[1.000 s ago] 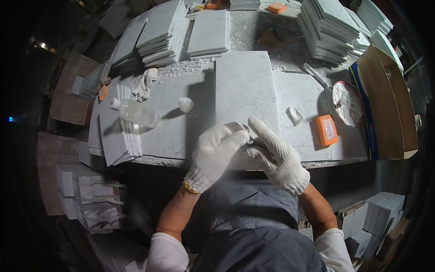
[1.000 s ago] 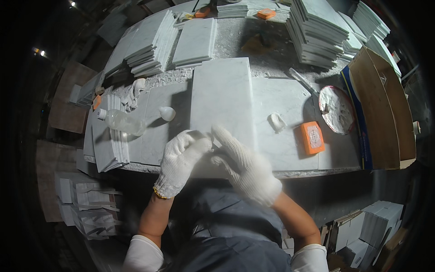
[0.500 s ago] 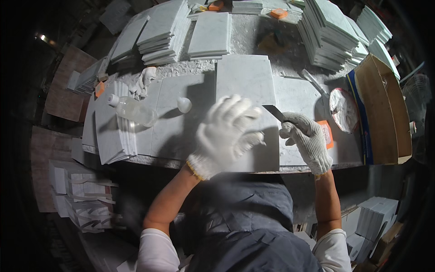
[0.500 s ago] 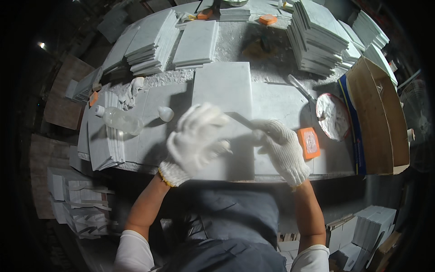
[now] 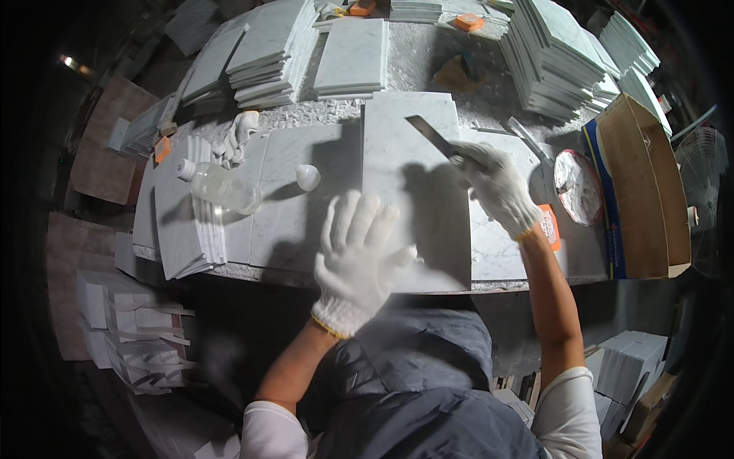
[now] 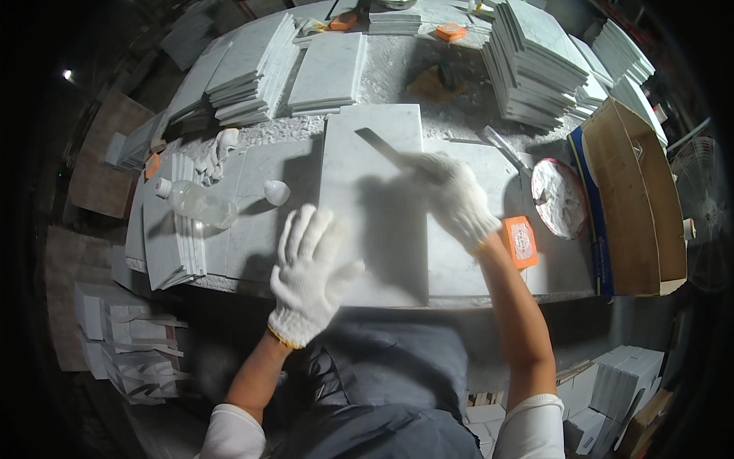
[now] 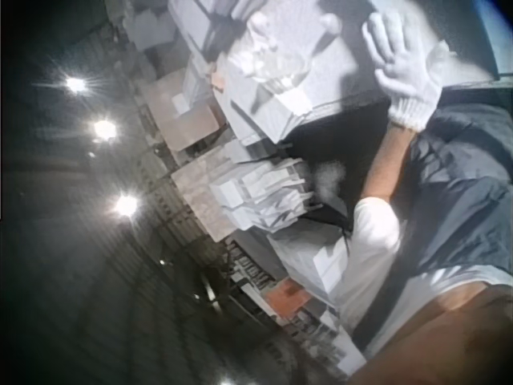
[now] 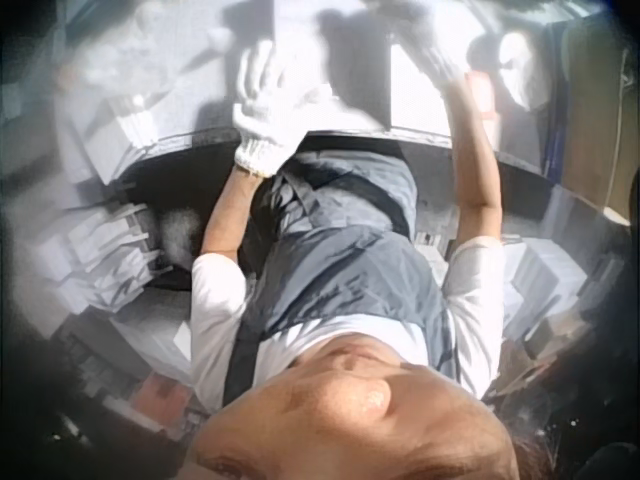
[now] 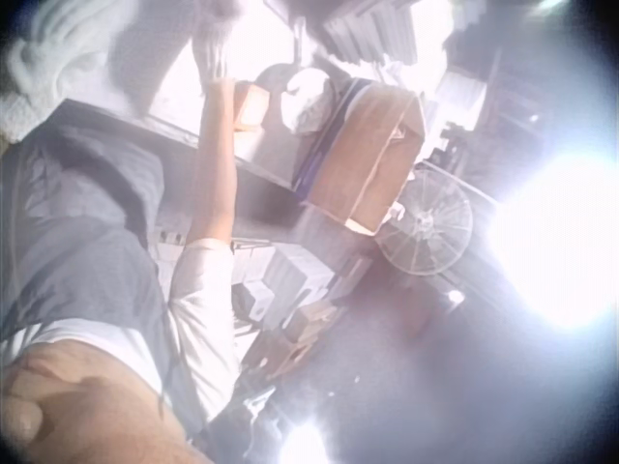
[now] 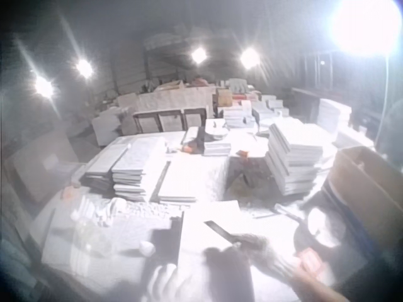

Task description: The person scrapes a white rectangular tile with a metal scraper, then wipes it with a cloth. They repeat this process on multiple tiles, stacking the finished ones to the side.

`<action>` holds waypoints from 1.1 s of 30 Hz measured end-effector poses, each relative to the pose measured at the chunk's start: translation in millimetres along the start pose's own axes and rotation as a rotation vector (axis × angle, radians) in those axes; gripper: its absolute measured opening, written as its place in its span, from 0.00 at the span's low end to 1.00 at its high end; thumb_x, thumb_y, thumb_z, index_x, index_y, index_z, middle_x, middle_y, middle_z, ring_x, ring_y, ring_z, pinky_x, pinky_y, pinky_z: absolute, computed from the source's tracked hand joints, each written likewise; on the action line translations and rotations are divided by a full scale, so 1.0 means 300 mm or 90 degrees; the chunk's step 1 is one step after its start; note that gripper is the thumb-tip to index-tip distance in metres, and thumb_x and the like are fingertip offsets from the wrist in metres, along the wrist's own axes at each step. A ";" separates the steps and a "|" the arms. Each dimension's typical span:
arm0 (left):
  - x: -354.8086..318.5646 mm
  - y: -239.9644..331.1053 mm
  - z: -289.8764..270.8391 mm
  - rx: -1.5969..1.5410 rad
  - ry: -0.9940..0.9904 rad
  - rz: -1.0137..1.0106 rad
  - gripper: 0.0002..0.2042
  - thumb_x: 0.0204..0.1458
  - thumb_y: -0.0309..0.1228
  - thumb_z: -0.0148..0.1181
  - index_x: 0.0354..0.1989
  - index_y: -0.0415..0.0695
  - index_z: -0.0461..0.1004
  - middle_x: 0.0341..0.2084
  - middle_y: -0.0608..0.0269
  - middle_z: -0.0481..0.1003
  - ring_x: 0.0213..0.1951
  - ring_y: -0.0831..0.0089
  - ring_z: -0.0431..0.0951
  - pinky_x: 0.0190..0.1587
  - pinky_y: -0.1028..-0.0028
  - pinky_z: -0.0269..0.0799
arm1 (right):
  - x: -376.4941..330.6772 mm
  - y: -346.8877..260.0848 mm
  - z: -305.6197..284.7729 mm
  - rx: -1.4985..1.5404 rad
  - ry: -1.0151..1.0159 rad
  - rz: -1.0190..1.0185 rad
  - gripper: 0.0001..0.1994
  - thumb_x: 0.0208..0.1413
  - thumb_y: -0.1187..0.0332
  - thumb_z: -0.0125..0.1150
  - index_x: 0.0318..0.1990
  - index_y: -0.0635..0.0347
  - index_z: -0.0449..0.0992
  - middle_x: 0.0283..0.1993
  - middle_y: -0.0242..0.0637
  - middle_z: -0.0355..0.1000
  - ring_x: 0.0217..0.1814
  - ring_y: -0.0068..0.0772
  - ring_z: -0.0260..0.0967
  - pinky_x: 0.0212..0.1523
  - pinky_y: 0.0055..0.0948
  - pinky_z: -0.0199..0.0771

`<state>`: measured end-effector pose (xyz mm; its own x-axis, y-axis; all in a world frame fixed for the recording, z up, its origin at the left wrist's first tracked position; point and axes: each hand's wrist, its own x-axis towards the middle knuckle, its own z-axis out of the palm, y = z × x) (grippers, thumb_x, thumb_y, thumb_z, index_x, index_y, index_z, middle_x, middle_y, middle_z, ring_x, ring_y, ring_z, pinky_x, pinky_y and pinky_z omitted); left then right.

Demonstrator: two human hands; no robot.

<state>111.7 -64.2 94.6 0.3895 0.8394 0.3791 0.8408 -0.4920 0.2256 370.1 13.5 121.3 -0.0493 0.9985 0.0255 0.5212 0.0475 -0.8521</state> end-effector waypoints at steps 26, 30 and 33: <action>-0.045 0.024 0.044 -0.177 0.104 -0.019 0.16 0.57 0.37 0.61 0.51 0.44 0.79 0.60 0.52 0.70 0.66 0.44 0.65 0.68 0.51 0.63 | 0.244 -0.012 0.137 -0.277 -0.074 -0.183 0.17 0.63 0.64 0.55 0.57 0.48 0.81 0.42 0.44 0.81 0.40 0.45 0.80 0.42 0.38 0.80; -0.035 0.022 0.052 -0.175 0.124 -0.014 0.16 0.55 0.39 0.59 0.47 0.43 0.80 0.57 0.53 0.71 0.62 0.43 0.67 0.63 0.51 0.66 | 0.245 -0.021 0.158 -0.257 -0.052 -0.211 0.17 0.63 0.65 0.54 0.57 0.48 0.81 0.42 0.45 0.81 0.40 0.45 0.80 0.41 0.39 0.80; -0.029 0.021 0.053 -0.165 0.136 -0.007 0.16 0.54 0.40 0.58 0.45 0.43 0.80 0.55 0.53 0.72 0.60 0.42 0.68 0.61 0.51 0.68 | 0.243 -0.022 0.160 -0.257 -0.051 -0.206 0.18 0.63 0.66 0.53 0.58 0.50 0.80 0.42 0.45 0.81 0.39 0.44 0.80 0.40 0.39 0.80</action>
<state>119.7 -70.8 78.6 0.2701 0.7914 0.5484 0.7104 -0.5483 0.4413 322.0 84.7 103.6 -0.3196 0.9262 0.2003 0.7549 0.3766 -0.5369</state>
